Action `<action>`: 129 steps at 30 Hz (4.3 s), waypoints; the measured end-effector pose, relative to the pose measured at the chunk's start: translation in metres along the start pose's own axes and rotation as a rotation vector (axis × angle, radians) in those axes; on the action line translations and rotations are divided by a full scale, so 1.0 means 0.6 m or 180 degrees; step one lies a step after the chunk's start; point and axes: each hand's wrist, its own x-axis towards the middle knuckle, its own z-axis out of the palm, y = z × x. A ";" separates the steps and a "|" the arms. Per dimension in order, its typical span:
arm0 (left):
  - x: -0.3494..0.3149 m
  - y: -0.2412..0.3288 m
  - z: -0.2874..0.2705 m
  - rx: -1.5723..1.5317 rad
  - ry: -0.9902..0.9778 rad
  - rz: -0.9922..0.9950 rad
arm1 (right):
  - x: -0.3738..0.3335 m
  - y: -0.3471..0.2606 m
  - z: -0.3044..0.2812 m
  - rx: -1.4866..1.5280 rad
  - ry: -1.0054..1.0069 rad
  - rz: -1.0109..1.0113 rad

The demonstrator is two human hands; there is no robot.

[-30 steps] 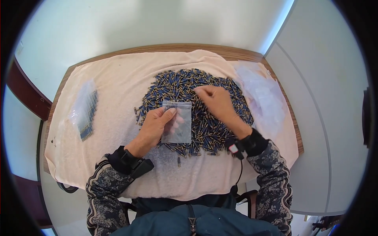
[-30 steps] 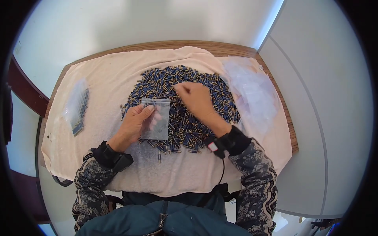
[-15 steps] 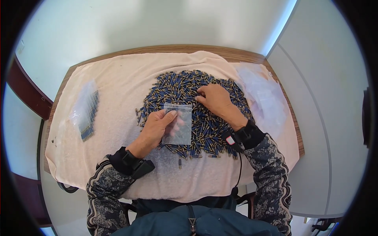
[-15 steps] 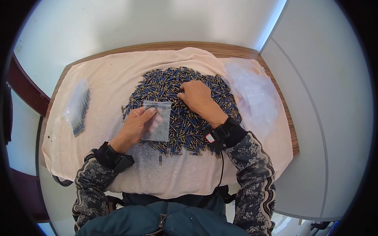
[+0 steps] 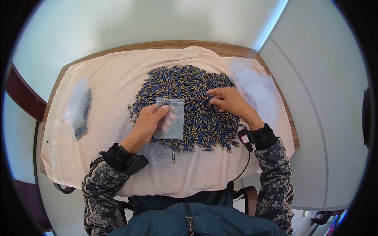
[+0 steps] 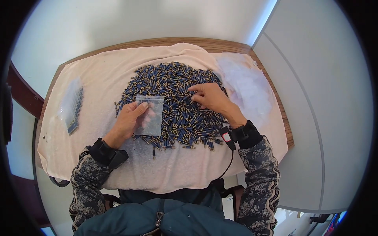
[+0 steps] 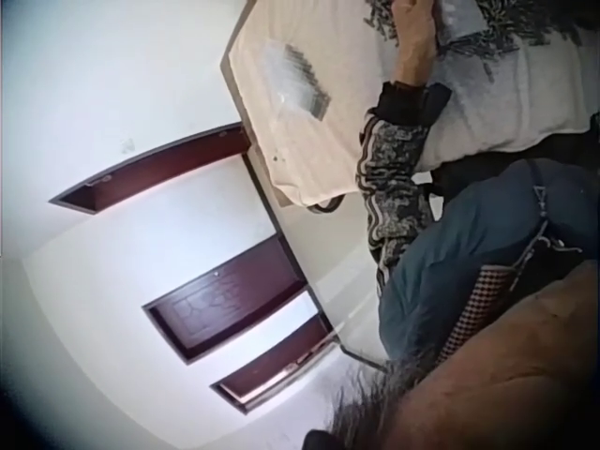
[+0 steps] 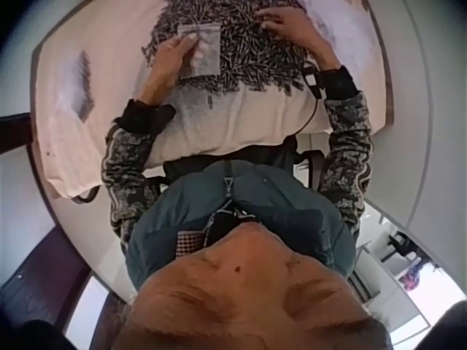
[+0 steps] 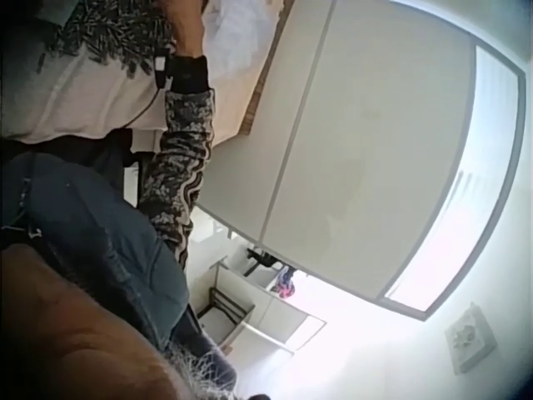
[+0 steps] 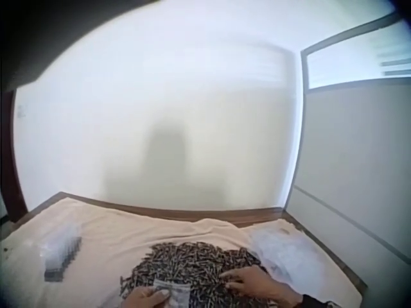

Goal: Packaging small plastic wall anchors into zip-lock bags.

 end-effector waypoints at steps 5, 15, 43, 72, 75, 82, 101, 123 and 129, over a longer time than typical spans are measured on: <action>-0.002 0.002 0.005 0.0109 -0.0053 0.0080 | -0.005 0.049 0.003 0.0833 -0.0087 0.0018; -0.014 0.015 0.014 0.0762 -0.0631 0.0376 | -0.029 -0.027 0.014 0.1360 0.0066 -0.0356; -0.015 0.009 0.017 0.1089 -0.1107 0.0566 | -0.010 -0.113 0.033 -0.0420 -0.0190 -0.1557; -0.007 -0.022 0.006 -0.0707 -0.0794 -0.0334 | -0.010 -0.100 0.137 -0.0053 0.0730 -0.1641; -0.007 -0.029 0.003 -0.0959 -0.0588 -0.0267 | -0.001 -0.096 0.126 0.0142 0.0866 -0.1743; -0.015 0.000 0.024 -0.0210 -0.0043 -0.0426 | 0.071 -0.018 0.029 -0.0844 0.1326 -0.1103; -0.021 0.007 0.022 -0.0048 -0.0187 -0.0388 | 0.110 -0.011 0.024 -0.1140 0.0918 -0.1120; -0.021 0.002 0.019 -0.0027 -0.0226 -0.0406 | 0.166 -0.019 0.064 -0.2741 0.0577 -0.2146; -0.021 0.001 0.026 -0.0091 -0.0183 -0.0345 | 0.134 -0.014 0.051 -0.1429 0.0770 -0.1897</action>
